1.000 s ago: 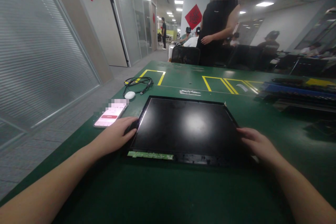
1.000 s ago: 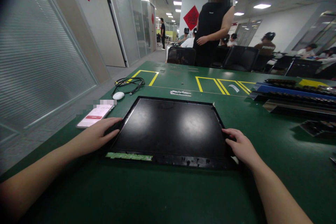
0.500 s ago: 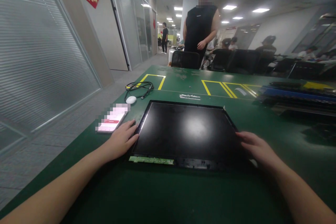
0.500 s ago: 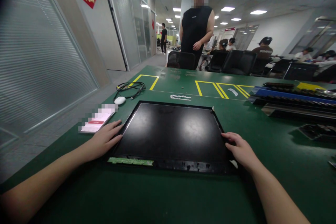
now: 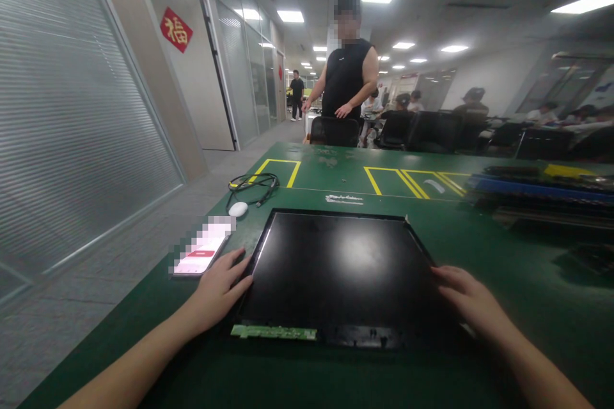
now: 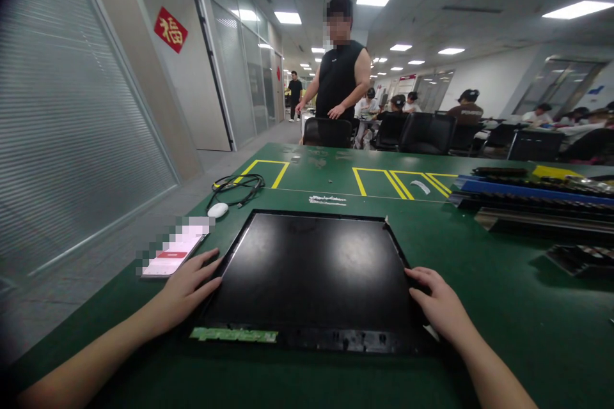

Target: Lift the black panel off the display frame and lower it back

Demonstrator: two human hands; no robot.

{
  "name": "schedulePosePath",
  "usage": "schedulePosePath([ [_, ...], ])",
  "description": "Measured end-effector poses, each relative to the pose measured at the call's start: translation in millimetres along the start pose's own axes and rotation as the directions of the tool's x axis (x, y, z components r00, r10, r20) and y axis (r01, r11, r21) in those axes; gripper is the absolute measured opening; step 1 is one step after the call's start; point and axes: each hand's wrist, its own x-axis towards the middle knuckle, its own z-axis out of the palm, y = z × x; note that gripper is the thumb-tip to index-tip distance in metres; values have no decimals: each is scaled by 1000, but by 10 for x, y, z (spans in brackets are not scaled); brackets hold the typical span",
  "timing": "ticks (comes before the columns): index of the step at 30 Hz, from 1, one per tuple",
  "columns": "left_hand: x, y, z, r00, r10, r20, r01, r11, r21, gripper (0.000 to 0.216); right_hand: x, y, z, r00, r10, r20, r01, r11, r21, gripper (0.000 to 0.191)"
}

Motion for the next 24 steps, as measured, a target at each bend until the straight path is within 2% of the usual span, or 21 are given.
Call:
schedulePosePath([
  [6,26,-39,6,998,-49,-30,45,991,-124,50,62,119,48,996,-83,-19,83,996,-11,44],
  [8,33,-58,22,996,-79,-39,67,969,-240,49,82,160,60,995,-92,-27,92,996,-1,43],
  [10,39,-37,3,988,-151,-30,127,906,-404,51,102,201,71,995,-89,-35,90,996,9,43],
  [13,41,96,-107,961,-275,28,222,709,-670,59,131,249,80,996,-77,-37,78,997,22,42],
  [16,27,289,-249,886,-428,178,374,432,-821,68,149,270,84,996,-73,-50,75,996,40,42],
  [20,-2,493,-348,801,-457,387,469,77,-880,86,162,289,94,997,-66,-50,69,996,49,43],
  [24,-17,601,-353,739,-487,466,460,-140,-877,96,180,337,111,997,-58,-49,60,997,46,42],
])
